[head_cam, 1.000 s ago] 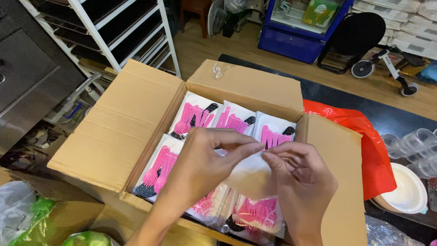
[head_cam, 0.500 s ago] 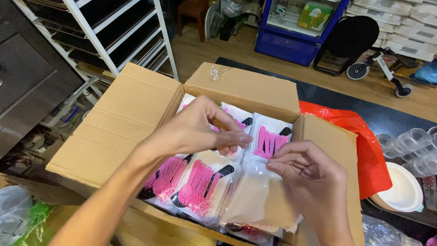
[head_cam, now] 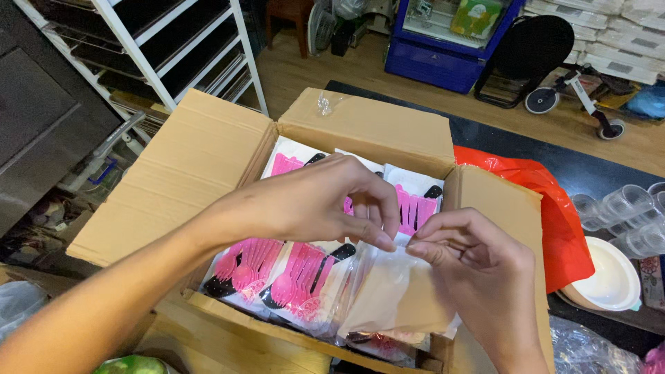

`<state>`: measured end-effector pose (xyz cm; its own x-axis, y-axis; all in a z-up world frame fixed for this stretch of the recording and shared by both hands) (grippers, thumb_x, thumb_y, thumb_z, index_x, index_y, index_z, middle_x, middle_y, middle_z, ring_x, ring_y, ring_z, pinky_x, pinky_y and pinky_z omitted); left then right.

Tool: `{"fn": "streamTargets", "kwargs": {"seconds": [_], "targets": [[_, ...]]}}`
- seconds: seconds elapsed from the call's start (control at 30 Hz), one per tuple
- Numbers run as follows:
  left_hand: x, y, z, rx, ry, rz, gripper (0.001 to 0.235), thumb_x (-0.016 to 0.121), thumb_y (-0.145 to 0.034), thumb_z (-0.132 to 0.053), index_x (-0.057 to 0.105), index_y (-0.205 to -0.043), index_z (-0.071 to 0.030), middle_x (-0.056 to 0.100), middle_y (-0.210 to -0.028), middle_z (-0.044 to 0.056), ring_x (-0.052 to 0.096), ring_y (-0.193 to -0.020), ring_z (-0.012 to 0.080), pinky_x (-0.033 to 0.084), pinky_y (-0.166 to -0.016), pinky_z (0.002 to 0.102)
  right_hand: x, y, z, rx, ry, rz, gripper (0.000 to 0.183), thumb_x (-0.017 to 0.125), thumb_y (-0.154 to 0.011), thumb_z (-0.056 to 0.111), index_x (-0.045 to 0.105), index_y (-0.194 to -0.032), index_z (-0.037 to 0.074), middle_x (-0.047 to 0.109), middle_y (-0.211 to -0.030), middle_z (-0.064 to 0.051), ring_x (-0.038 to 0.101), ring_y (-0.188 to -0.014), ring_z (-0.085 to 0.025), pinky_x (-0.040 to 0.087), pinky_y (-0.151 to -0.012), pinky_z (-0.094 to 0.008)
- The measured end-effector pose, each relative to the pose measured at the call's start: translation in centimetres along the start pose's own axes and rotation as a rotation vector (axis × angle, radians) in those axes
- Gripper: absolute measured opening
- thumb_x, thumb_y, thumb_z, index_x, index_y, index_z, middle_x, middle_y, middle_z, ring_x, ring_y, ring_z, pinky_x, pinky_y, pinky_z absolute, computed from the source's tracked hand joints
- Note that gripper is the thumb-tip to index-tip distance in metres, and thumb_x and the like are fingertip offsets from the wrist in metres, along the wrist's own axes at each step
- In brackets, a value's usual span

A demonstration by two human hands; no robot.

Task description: The person organizes pink plastic cutlery, places sets into small plastic bags, seals the bags, and packs them into a large cardboard box.

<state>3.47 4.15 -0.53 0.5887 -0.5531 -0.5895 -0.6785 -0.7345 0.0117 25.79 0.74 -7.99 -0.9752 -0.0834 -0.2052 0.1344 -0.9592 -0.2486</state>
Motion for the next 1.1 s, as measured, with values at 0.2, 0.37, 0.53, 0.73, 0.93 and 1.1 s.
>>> {"fn": "streamTargets", "kwargs": {"seconds": [0.2,0.37,0.53,0.73,0.93,1.1], "targets": [[0.3,-0.7,-0.6,-0.055,-0.160,0.175,0.009,0.080,-0.106,-0.023,0.080,-0.097,-0.022,0.076,-0.086,-0.004,0.067,-0.086,0.0129,0.050,-0.079,0.032,0.5,0.5,0.5,0.031,0.072,0.029,0.010,0.089,-0.093,0.000,0.082,-0.100,0.003,0.085,-0.086,-0.006,0.080,-0.083,-0.010,0.061,-0.077,-0.022],[0.3,-1.3,-2.1,-0.092,-0.387,0.153,0.004,0.080,-0.102,-0.026,0.083,-0.101,-0.024,0.078,-0.082,-0.004,0.070,-0.075,0.0233,0.052,-0.073,0.042,0.2,0.8,0.3,0.076,0.309,-0.086,0.008,0.089,-0.093,0.001,0.085,-0.092,0.009,0.084,-0.079,0.000,0.075,-0.077,-0.006,0.052,-0.071,-0.020],[1.0,-2.0,-1.8,0.134,-0.538,0.053,0.012,0.074,-0.090,-0.004,0.075,-0.089,-0.017,0.070,-0.080,0.001,0.065,-0.069,0.0358,0.041,-0.059,0.051,0.2,1.6,0.4,-0.059,0.536,-0.164,0.008,0.086,-0.099,0.012,0.084,-0.099,0.019,0.085,-0.090,0.010,0.074,-0.078,-0.001,0.051,-0.078,-0.020],[3.0,-2.5,-2.3,0.322,-1.007,0.029,0.029,0.081,-0.076,0.003,0.082,-0.090,-0.023,0.066,-0.096,-0.001,0.071,-0.073,0.0335,0.042,-0.042,0.052,0.4,2.2,0.8,-0.281,0.565,-0.192,0.015,0.080,-0.108,0.003,0.078,-0.108,0.018,0.079,-0.094,0.010,0.071,-0.077,-0.003,0.050,-0.073,-0.021],[4.2,-2.8,-3.7,0.349,-1.257,0.105,0.033,0.092,-0.079,-0.004,0.079,-0.101,-0.025,0.068,-0.115,0.003,0.072,-0.090,0.0305,0.050,-0.044,0.043,0.2,2.6,0.3,-0.314,0.577,-0.204,0.019,0.068,-0.110,0.000,0.072,-0.120,0.015,0.074,-0.095,0.003,0.072,-0.080,-0.012,0.051,-0.079,-0.025],[3.2,-3.9,-4.0,0.288,-1.076,0.009,0.080,0.083,-0.075,0.009,0.075,-0.138,-0.039,0.063,-0.109,0.008,0.076,-0.071,0.0347,0.049,-0.036,0.053,0.1,2.8,-0.4,-0.316,0.687,-0.286,0.015,0.077,-0.112,0.011,0.074,-0.125,0.019,0.083,-0.101,0.003,0.081,-0.091,-0.015,0.055,-0.083,-0.030]]}}
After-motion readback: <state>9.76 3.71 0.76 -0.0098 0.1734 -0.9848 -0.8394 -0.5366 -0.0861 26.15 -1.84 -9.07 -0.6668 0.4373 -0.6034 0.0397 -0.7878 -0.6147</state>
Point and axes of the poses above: each hand's wrist, its own y-axis away from the middle knuckle, its own x-axis out of the palm, z = x × y, the point moved 4 cm from there along -y, towards the middle knuckle
